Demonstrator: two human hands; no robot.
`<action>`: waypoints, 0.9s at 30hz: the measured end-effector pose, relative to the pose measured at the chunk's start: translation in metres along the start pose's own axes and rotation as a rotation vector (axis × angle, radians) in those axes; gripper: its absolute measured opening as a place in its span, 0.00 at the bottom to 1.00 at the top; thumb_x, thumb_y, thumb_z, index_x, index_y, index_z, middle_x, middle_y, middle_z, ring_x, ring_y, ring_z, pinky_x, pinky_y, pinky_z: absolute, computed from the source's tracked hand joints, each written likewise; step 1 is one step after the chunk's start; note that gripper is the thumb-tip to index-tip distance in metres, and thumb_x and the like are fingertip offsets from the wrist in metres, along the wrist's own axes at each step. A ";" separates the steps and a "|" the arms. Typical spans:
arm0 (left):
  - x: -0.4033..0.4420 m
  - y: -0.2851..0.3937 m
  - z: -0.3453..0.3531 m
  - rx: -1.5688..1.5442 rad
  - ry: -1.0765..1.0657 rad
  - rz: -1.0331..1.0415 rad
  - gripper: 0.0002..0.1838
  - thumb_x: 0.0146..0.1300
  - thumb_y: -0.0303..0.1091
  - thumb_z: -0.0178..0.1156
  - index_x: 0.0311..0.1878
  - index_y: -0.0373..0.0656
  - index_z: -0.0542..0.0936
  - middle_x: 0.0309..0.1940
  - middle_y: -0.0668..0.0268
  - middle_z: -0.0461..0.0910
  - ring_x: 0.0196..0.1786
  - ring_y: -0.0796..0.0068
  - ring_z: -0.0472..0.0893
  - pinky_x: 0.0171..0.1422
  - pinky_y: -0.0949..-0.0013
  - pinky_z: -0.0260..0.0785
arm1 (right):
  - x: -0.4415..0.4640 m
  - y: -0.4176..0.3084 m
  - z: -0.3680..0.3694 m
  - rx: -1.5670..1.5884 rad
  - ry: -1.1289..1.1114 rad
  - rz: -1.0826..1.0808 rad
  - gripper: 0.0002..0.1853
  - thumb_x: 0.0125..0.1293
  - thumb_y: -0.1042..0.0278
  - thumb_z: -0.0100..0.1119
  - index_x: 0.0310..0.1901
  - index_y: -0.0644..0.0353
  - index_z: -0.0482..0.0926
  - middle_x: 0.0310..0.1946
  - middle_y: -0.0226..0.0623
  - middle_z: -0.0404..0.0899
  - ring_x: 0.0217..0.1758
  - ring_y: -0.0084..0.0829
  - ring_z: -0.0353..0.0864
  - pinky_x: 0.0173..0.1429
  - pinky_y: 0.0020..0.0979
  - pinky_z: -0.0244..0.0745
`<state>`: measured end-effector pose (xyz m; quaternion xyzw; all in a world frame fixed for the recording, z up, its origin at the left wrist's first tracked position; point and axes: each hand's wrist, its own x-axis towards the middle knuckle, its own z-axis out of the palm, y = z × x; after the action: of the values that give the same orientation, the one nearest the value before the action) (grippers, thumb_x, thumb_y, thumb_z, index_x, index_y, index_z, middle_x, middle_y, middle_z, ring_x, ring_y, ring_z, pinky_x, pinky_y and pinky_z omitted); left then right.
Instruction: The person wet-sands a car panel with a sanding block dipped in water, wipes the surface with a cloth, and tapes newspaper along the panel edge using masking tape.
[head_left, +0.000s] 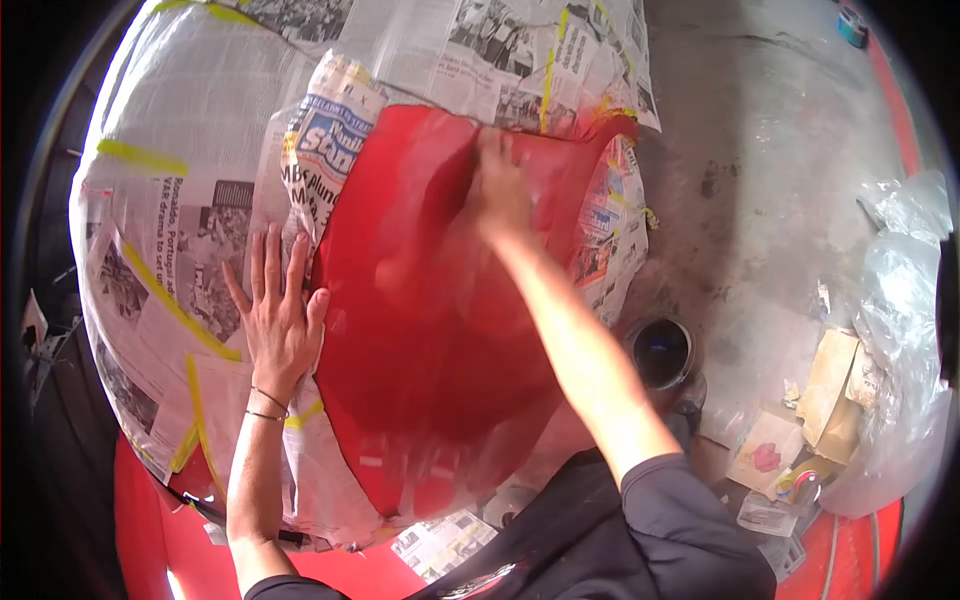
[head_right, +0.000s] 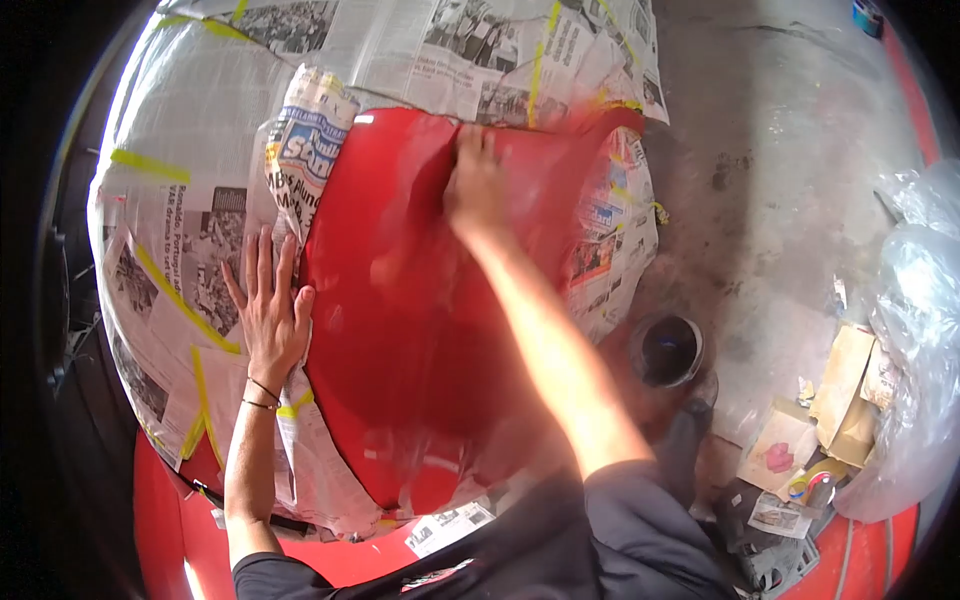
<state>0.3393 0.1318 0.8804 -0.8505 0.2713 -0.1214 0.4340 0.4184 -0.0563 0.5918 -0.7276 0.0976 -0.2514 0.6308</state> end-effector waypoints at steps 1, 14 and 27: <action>-0.002 -0.001 0.000 0.002 -0.001 -0.005 0.37 0.86 0.61 0.44 0.92 0.59 0.61 0.94 0.60 0.52 0.96 0.55 0.47 0.94 0.29 0.22 | 0.008 -0.002 -0.007 -0.039 -0.023 -0.007 0.40 0.73 0.80 0.52 0.86 0.71 0.58 0.88 0.63 0.59 0.89 0.67 0.59 0.92 0.66 0.50; -0.006 -0.004 0.015 0.063 0.096 -0.009 0.35 0.88 0.63 0.41 0.91 0.65 0.62 0.93 0.65 0.55 0.95 0.60 0.49 0.95 0.30 0.25 | -0.070 -0.009 0.034 0.041 0.076 -0.200 0.36 0.77 0.80 0.46 0.87 0.64 0.61 0.87 0.60 0.61 0.89 0.65 0.61 0.91 0.62 0.55; -0.011 -0.005 0.027 0.038 0.267 0.016 0.33 0.87 0.63 0.45 0.89 0.64 0.67 0.89 0.62 0.64 0.92 0.57 0.57 0.95 0.29 0.32 | -0.198 -0.024 0.053 0.056 0.055 -0.344 0.36 0.75 0.83 0.46 0.85 0.69 0.64 0.84 0.66 0.65 0.87 0.68 0.64 0.88 0.65 0.60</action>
<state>0.3437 0.1580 0.8686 -0.8161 0.3310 -0.2354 0.4112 0.2704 0.0849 0.5624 -0.7084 -0.0181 -0.3782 0.5957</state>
